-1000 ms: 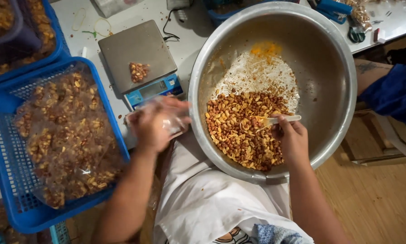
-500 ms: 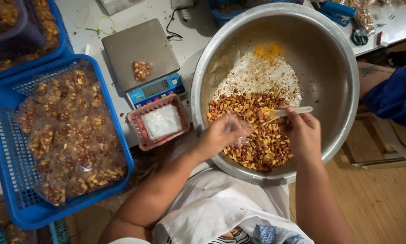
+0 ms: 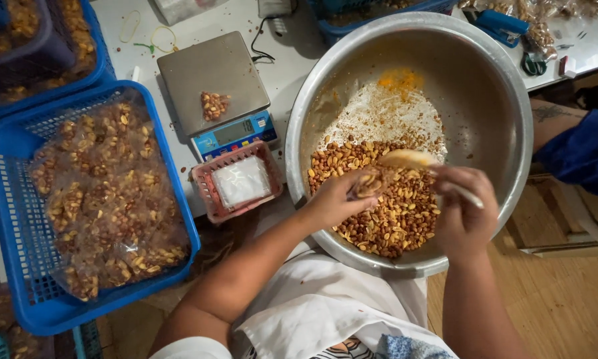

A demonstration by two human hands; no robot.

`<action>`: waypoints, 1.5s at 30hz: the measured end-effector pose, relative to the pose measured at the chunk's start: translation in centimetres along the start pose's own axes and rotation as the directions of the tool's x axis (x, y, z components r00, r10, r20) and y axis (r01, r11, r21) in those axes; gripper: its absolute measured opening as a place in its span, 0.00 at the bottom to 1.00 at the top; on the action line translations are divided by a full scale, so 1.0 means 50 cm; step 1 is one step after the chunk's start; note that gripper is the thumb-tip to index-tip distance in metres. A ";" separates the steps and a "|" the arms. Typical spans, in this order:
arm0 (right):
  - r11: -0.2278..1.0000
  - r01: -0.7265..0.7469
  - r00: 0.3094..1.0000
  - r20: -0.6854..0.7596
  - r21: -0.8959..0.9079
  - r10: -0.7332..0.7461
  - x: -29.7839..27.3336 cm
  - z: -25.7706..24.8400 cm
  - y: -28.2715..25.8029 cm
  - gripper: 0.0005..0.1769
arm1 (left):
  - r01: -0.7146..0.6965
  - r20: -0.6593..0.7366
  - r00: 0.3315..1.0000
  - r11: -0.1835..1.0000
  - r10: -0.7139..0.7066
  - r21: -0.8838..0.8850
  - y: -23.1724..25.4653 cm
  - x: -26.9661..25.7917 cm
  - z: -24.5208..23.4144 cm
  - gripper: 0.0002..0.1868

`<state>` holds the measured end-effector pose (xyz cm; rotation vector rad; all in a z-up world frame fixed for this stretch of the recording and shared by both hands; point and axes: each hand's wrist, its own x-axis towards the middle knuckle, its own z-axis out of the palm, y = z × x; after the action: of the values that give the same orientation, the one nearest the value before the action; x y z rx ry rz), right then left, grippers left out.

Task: Scooping roasted peanuts from a large metal bowl into small plastic bags for individual packaging.

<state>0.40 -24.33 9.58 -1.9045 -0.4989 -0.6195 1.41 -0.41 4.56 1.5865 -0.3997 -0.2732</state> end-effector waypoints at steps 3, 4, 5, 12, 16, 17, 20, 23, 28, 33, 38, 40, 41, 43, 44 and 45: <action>0.998 -0.051 0.992 -0.120 -0.034 0.046 -0.004 0.010 0.014 0.10 | 0.000 0.000 1.000 0.992 0.000 -0.125 0.001 0.005 0.011 0.27; 0.998 -0.048 0.992 -0.116 -0.030 0.044 -0.045 -0.001 0.064 0.10 | -0.001 -0.006 1.000 0.992 0.000 -0.125 -0.001 0.010 0.012 0.27; 0.992 -0.080 0.995 -0.064 -0.099 0.074 -0.081 -0.008 0.116 0.04 | 0.025 0.015 1.000 0.956 -0.022 -0.291 -0.003 0.015 0.010 0.20; 0.491 -0.797 0.530 -0.016 -0.352 0.848 -0.136 0.040 0.048 0.21 | -0.483 -0.572 0.735 0.873 0.364 -0.064 -0.010 0.123 -0.274 0.10; 0.528 -0.829 0.543 -0.037 -0.186 0.839 -0.173 0.015 0.128 0.14 | 0.025 -0.638 0.614 0.797 0.464 0.604 -0.020 0.087 -0.490 0.08; 0.523 -0.844 0.531 -0.048 -0.121 0.846 -0.163 0.017 0.109 0.14 | 0.188 -0.697 0.663 0.840 0.274 0.509 -0.043 0.076 -0.514 0.10; 0.548 -0.836 0.549 -0.077 -0.032 0.832 -0.134 0.019 0.088 0.13 | 0.259 -0.575 0.772 0.691 0.271 0.675 -0.110 0.037 -0.551 0.14; 0.600 -0.795 0.590 -0.108 0.095 0.800 -0.109 0.011 0.055 0.13 | 0.113 -0.274 0.844 0.345 0.461 0.932 -0.104 -0.002 -0.521 0.12; 0.702 -0.676 0.686 -0.159 0.224 0.710 -0.082 0.006 0.044 0.12 | -0.168 -0.445 0.595 0.645 0.669 0.746 -0.047 0.010 -0.427 0.10; 0.778 -0.619 0.764 -0.145 0.110 0.629 -0.056 0.004 0.020 0.12 | -0.352 -0.278 0.936 0.645 0.218 -0.679 0.075 -0.021 -0.251 0.16; 0.760 -0.639 0.755 -0.094 0.116 0.649 -0.013 -0.005 -0.052 0.12 | 0.059 0.076 0.995 0.998 -0.060 0.015 0.118 -0.038 -0.068 0.19; 0.764 -0.631 0.761 -0.085 0.136 0.644 -0.002 -0.008 -0.074 0.12 | 0.292 0.245 0.918 0.950 -0.312 0.114 0.113 -0.037 -0.029 0.28; 0.773 -0.604 0.773 -0.092 0.194 0.628 -0.001 -0.009 -0.077 0.12 | 0.246 0.245 0.928 0.955 -0.281 0.165 0.076 -0.032 -0.015 0.32; 0.780 -0.573 0.786 -0.100 0.250 0.610 0.002 -0.009 -0.078 0.14 | 0.196 0.245 0.937 0.957 -0.247 0.216 0.032 -0.025 -0.001 0.36; 0.783 -0.583 0.780 -0.118 0.218 0.614 0.004 -0.008 -0.075 0.13 | 0.157 0.228 0.952 0.964 -0.206 0.216 0.023 -0.022 0.001 0.34; 0.784 -0.592 0.775 -0.133 0.187 0.617 0.008 -0.006 -0.072 0.13 | 0.119 0.208 0.964 0.969 -0.165 0.216 0.015 -0.019 0.001 0.32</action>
<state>-1.48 -23.21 12.45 -1.7175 0.2071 -0.3136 0.48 -0.08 5.23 1.7936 -0.5012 -0.5410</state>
